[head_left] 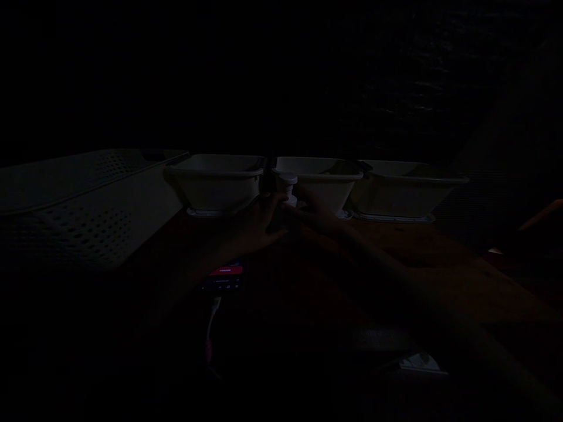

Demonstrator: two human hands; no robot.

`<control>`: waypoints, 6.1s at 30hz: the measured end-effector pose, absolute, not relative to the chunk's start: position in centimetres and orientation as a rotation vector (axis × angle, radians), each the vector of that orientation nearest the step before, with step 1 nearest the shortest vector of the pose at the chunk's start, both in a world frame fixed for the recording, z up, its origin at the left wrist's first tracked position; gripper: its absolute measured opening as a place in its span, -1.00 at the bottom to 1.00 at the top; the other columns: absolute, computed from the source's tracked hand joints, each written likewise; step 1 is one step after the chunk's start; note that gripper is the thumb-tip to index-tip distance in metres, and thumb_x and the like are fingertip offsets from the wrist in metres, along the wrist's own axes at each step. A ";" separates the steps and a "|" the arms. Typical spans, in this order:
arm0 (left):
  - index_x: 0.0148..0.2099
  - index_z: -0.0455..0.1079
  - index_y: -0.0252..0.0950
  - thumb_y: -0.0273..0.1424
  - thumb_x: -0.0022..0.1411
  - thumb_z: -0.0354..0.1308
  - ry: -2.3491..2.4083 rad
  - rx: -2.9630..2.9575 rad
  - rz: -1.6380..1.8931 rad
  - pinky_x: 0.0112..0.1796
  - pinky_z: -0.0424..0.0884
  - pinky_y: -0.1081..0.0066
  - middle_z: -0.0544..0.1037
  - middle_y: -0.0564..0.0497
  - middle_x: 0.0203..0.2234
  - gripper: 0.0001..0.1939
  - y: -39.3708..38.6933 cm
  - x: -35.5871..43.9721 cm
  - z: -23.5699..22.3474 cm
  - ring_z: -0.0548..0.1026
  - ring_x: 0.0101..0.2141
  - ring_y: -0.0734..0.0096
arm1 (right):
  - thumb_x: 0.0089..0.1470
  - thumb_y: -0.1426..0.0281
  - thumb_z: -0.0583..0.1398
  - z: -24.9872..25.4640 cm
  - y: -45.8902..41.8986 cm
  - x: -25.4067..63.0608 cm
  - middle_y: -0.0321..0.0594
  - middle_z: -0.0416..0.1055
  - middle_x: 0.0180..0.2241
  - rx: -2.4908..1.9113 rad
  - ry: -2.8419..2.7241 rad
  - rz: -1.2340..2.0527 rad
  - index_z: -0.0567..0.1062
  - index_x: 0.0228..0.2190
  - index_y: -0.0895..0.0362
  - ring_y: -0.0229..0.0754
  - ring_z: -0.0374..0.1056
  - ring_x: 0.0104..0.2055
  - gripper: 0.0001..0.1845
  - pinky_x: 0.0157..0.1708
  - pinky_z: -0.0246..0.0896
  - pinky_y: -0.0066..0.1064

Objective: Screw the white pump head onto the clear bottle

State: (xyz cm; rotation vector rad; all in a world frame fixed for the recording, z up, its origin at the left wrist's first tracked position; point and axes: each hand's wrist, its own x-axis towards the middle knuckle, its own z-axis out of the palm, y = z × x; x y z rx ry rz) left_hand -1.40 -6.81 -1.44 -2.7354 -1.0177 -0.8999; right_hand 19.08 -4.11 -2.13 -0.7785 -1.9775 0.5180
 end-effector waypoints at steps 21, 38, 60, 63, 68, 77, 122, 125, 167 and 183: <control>0.25 0.03 -0.20 -0.26 0.23 0.23 -1.027 -2.759 -0.903 0.02 0.42 0.13 0.33 -0.18 0.17 -0.36 -7.1 -1.4 -1.3 0.39 0.12 0.07 | 0.13 0.10 0.22 -2.3 -3.9 19.2 0.00 0.33 0.17 -0.790 -1.987 0.476 0.35 0.13 0.17 0.03 0.29 0.17 -0.38 0.13 0.24 -0.10; 0.27 0.01 -0.17 -0.26 0.24 0.22 -0.998 -2.751 -0.915 0.00 0.42 0.16 0.33 -0.16 0.17 -0.35 -6.9 -1.4 -1.4 0.40 0.11 0.10 | 0.13 0.14 0.23 -2.2 -4.1 19.2 -0.03 0.30 0.20 -0.798 -1.978 0.521 0.32 0.16 0.12 0.04 0.27 0.19 -0.38 0.15 0.23 -0.03; 0.26 0.02 -0.17 -0.26 0.22 0.23 -1.030 -2.772 -0.918 0.01 0.42 0.11 0.32 -0.18 0.17 -0.35 -6.9 -1.4 -1.4 0.40 0.10 0.06 | 0.11 0.11 0.23 -2.3 -4.1 19.1 -0.01 0.36 0.14 -0.802 -1.966 0.513 0.35 0.12 0.16 0.03 0.31 0.17 -0.38 0.15 0.24 -0.07; 0.27 0.02 -0.17 -0.25 0.23 0.22 -1.041 -2.759 -0.911 0.01 0.42 0.09 0.32 -0.18 0.16 -0.35 -6.7 -1.4 -1.5 0.40 0.11 0.04 | 0.11 0.10 0.24 -2.7 -3.9 19.1 -0.02 0.34 0.15 -0.827 -1.937 0.531 0.34 0.12 0.14 0.03 0.32 0.15 -0.38 0.08 0.31 -0.07; 0.27 0.00 -0.13 -0.26 0.22 0.22 -1.032 -2.798 -0.932 0.01 0.42 0.08 0.30 -0.18 0.18 -0.34 -6.6 -1.4 -1.5 0.39 0.13 0.05 | 0.12 0.07 0.23 -3.0 -4.1 18.8 -0.08 0.36 0.13 -0.779 -1.906 0.627 0.34 0.11 0.09 0.00 0.36 0.11 -0.40 0.08 0.33 -0.08; 0.27 0.01 -0.21 -0.28 0.22 0.24 -1.009 -2.808 -0.956 0.06 0.38 0.07 0.29 -0.23 0.20 -0.33 -6.6 -1.4 -1.5 0.35 0.16 0.05 | 0.15 0.01 0.16 -4.0 -4.1 18.0 -0.09 0.48 0.00 -0.721 -1.872 0.879 0.37 0.07 0.12 -0.03 0.43 0.03 -0.41 0.10 0.34 -0.08; 0.26 0.04 -0.21 -0.25 0.17 0.25 -1.007 -2.747 -0.948 0.00 0.43 0.11 0.34 -0.19 0.14 -0.31 -6.0 -1.6 -1.9 0.41 0.08 0.03 | 0.14 0.02 0.18 -5.3 -3.2 17.6 -0.13 0.47 -0.03 -0.732 -1.774 0.841 0.38 0.03 0.12 -0.07 0.42 0.01 -0.44 0.09 0.32 -0.18; 0.26 0.04 -0.25 -0.25 0.17 0.24 -0.995 -2.753 -0.944 0.00 0.42 0.09 0.35 -0.21 0.14 -0.31 -6.1 -1.6 -1.7 0.41 0.08 0.01 | 0.14 0.01 0.18 -5.2 -3.2 17.6 -0.14 0.48 -0.05 -0.730 -1.773 0.827 0.40 0.01 0.13 -0.07 0.43 0.00 -0.45 0.09 0.33 -0.19; 0.33 -0.03 -0.17 -0.18 0.22 0.24 -1.022 -2.851 -0.956 0.06 0.39 0.12 0.31 -0.16 0.20 -0.25 -6.5 -1.7 -1.1 0.36 0.15 0.06 | 0.14 -0.04 0.15 -3.8 -5.0 17.4 -0.14 0.50 -0.03 -0.628 -1.610 1.077 0.49 -0.10 0.11 -0.05 0.40 0.06 -0.48 0.16 0.26 -0.15; 0.45 -0.38 -0.04 -0.09 0.00 0.42 -1.003 -2.961 -0.696 0.17 0.24 -0.07 -0.04 -0.23 0.39 0.23 -7.0 -2.0 -0.8 0.05 0.34 -0.14 | 0.17 -0.13 0.04 -3.9 -4.1 18.1 -0.09 0.44 0.09 -0.680 -1.577 1.020 0.48 -0.01 0.13 -0.01 0.31 0.18 -0.34 0.28 0.08 -0.06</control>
